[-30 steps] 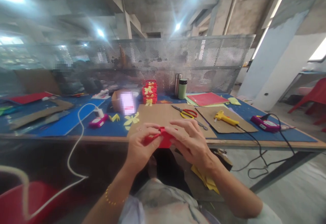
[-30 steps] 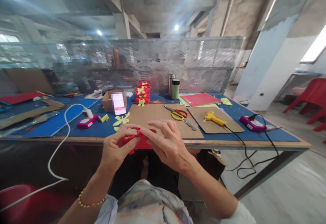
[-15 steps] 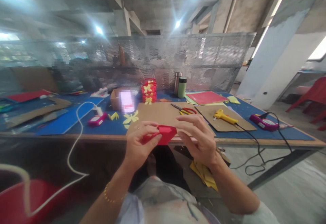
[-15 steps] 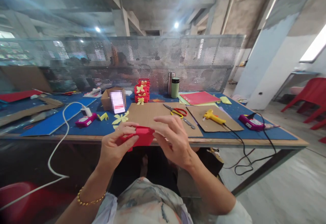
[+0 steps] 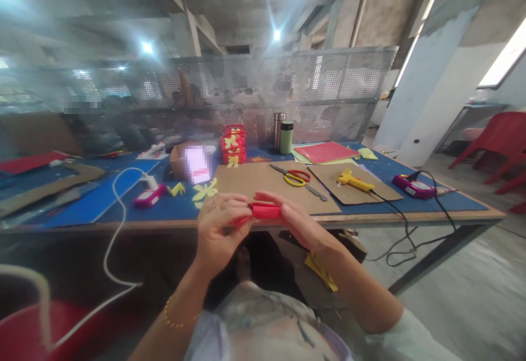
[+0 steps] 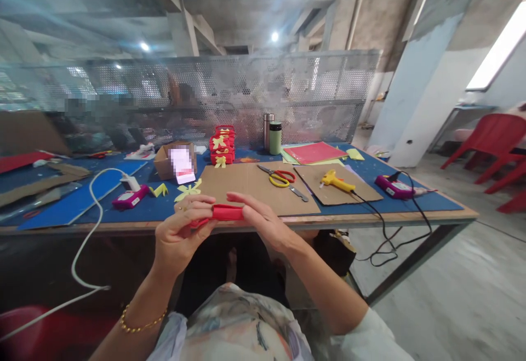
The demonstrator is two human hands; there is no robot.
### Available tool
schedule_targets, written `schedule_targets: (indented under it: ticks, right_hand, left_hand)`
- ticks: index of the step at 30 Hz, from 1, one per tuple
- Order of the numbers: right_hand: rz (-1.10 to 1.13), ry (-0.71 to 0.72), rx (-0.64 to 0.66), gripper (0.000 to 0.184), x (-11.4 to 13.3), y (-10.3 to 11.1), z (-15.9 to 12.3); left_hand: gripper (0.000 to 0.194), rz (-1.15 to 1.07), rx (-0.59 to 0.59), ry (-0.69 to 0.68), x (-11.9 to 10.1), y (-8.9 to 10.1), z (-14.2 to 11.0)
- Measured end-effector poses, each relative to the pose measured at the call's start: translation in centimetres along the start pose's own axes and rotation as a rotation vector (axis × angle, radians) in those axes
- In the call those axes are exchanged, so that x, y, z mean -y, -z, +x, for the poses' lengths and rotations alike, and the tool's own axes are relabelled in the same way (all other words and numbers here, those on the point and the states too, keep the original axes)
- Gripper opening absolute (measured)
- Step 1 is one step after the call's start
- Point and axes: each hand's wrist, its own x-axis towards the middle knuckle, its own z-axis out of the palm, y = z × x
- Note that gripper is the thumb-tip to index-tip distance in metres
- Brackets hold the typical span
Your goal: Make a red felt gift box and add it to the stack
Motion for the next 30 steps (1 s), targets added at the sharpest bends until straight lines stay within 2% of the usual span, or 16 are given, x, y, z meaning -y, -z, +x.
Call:
schedule_targets:
  ticks: [4, 9, 15, 19, 21, 24, 27, 30]
  right_hand:
    - [-0.030, -0.031, -0.091, 0.061, 0.3, -0.4, -0.1]
    - [-0.053, 0.017, -0.103, 0.057, 1.0, -0.6, -0.2]
    - [-0.108, 0.022, -0.032, 0.062, 1.4, -0.6, -0.5]
    - [-0.117, 0.015, -0.026, 0.055, 1.7, -0.7, -0.6]
    - [-0.120, 0.038, -0.044, 0.054, 1.6, -0.5, -0.6]
    - [-0.061, 0.034, -0.053, 0.061, 0.8, -0.2, -0.6]
    - [0.019, -0.025, -0.013, 0.068, -0.4, -0.4, -0.4]
    - [0.045, -0.080, 0.007, 0.063, -1.2, -1.1, -0.2]
  left_hand:
    - [0.005, -0.004, 0.018, -0.029, -0.2, 0.0, 0.0]
    - [0.007, 0.002, 0.027, -0.001, -0.5, 0.2, 0.0]
    - [0.007, -0.058, 0.024, 0.027, -0.4, 0.1, -0.1]
    - [0.006, -0.082, 0.018, 0.065, -0.5, 0.0, 0.0]
    - [0.004, -0.121, -0.016, 0.162, -0.5, 0.0, 0.1]
    - [0.007, -0.243, -0.075, 0.384, -0.6, 0.0, 0.3]
    - [0.014, -0.342, -0.072, 0.605, -0.3, -0.2, 0.4]
    - [0.023, -0.378, -0.064, 0.764, 0.1, -0.5, 0.4]
